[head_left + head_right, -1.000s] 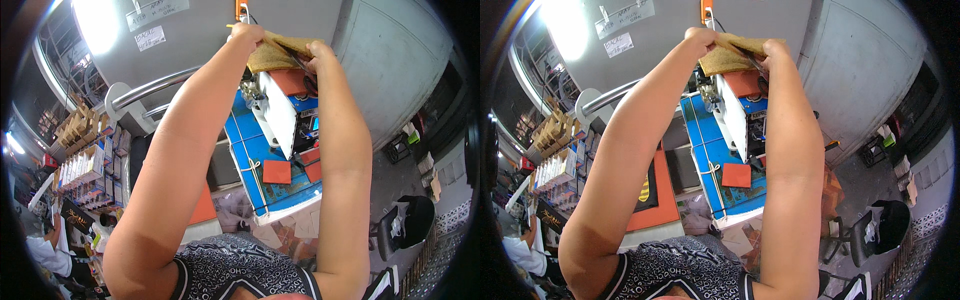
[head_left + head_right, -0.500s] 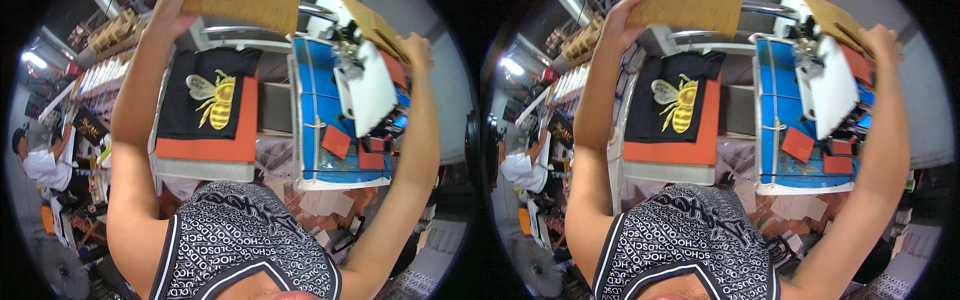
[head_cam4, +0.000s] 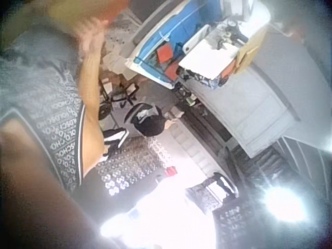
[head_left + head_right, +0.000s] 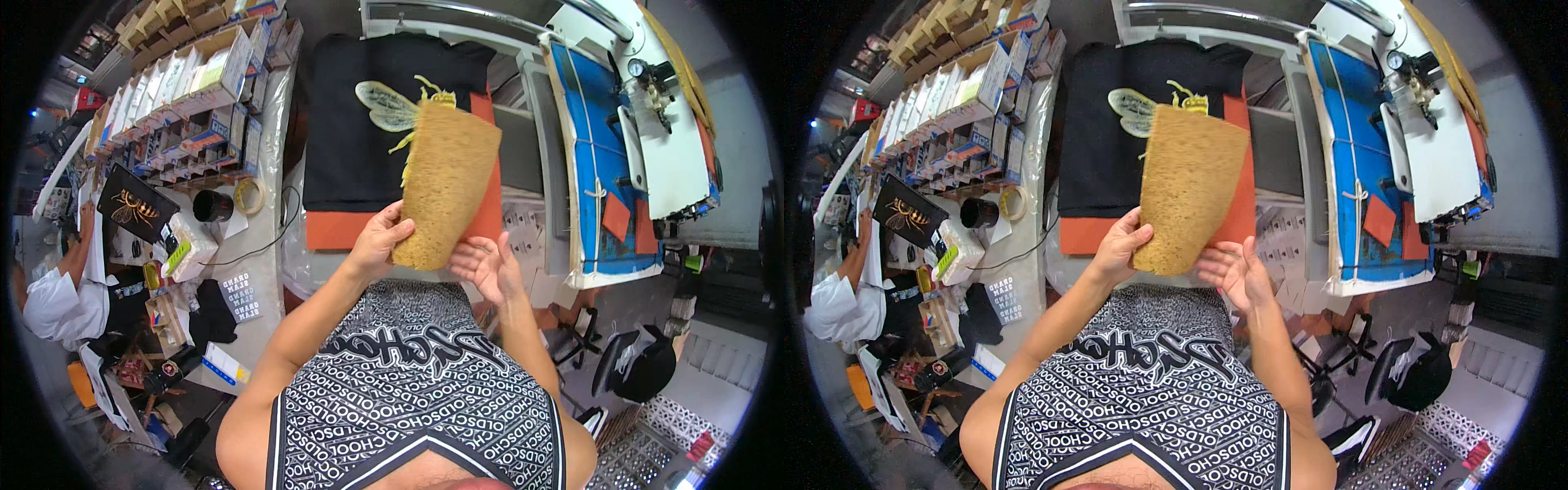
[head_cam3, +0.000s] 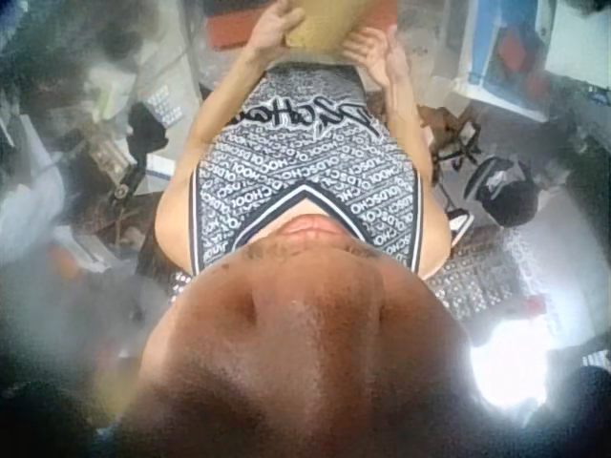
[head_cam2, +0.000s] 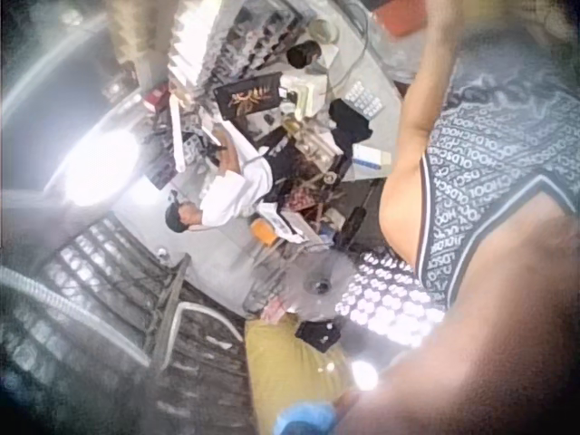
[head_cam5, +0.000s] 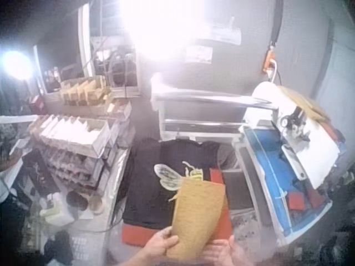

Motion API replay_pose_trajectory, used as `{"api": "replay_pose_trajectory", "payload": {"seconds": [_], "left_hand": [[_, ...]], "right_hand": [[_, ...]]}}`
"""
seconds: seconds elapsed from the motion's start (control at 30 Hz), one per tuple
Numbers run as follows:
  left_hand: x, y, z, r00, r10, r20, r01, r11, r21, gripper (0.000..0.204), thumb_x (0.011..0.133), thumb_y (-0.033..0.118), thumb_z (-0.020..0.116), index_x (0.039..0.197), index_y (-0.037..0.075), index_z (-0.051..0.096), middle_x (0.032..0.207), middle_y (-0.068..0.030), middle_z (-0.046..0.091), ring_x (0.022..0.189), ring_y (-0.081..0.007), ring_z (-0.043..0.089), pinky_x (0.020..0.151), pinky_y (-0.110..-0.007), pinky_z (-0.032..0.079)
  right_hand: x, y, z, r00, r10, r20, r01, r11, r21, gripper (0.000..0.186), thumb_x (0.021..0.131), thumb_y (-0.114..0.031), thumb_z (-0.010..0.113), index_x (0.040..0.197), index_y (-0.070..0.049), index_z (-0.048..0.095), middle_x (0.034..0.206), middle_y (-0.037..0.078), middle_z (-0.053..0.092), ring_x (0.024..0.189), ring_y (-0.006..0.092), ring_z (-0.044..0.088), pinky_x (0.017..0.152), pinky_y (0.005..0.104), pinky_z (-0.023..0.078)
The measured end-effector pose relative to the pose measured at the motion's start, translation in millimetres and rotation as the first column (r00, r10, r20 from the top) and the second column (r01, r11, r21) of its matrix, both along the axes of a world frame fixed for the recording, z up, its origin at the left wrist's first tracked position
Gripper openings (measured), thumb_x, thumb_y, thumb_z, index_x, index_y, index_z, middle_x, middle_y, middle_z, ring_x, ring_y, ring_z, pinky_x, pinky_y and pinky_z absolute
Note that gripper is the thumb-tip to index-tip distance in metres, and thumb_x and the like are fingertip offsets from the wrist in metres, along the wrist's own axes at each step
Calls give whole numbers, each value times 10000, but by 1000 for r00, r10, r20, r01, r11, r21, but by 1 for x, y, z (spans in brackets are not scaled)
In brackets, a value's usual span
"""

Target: The person aligns a bee graphic transfer on a black t-shirt placed on a heat press, smooths it by hand, and applies heat with the machine. They then peel off the plastic backing and handle several other printed shirts.

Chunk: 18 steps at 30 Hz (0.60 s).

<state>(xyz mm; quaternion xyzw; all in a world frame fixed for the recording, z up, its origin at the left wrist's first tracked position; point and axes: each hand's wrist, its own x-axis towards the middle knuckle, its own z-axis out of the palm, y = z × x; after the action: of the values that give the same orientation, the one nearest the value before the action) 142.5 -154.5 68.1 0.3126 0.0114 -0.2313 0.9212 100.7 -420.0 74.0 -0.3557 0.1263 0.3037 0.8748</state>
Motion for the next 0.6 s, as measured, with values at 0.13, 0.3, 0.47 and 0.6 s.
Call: {"api": "replay_pose_trajectory", "payload": {"seconds": [0.13, 0.3, 0.47, 0.6], "left_hand": [[-5, -11, 11, 969, -243, -49, 243, 970, -18, 582, 970, 163, 687, 1463, -7, 430, 1390, -100, 588, 1251, -215, 605, 1058, -390, 508], [34, -13, 18, 801, -580, 148, 426, 727, 539, 417, 959, 258, 728, 1291, 16, 657, 1097, -55, 718, 902, -118, 653, 798, -307, 547], [93, 25, -3, 288, -834, 471, -760, 101, 643, 189, 817, 207, 746, 949, 81, 697, 908, -82, 639, 871, -295, 652, 774, -407, 534], [101, 27, -27, 71, -911, 407, -863, 149, 483, 121, 863, 188, 674, 896, 71, 672, 870, -64, 622, 832, -256, 650, 759, -383, 537]], "right_hand": [[-42, -1, -22, 943, -334, -10, 329, 932, -150, 587, 1022, -462, 561, 1373, 3, 488, 1313, 183, 614, 1196, 327, 631, 1002, 473, 534], [-60, -18, -11, 856, -500, 132, 516, 803, -299, 530, 983, -130, 649, 1441, -9, 411, 1360, 160, 584, 1224, 309, 613, 977, 461, 563], [-73, -37, -8, 803, -553, 222, 595, 718, -361, 634, 924, 44, 579, 1507, -50, 349, 1420, 170, 533, 1235, 312, 606, 963, 438, 577], [-98, -49, -26, 745, -660, 96, 666, 744, -58, 779, 861, 54, 579, 1570, -86, 288, 1468, 188, 497, 1285, 352, 573, 1040, 499, 519]]}}
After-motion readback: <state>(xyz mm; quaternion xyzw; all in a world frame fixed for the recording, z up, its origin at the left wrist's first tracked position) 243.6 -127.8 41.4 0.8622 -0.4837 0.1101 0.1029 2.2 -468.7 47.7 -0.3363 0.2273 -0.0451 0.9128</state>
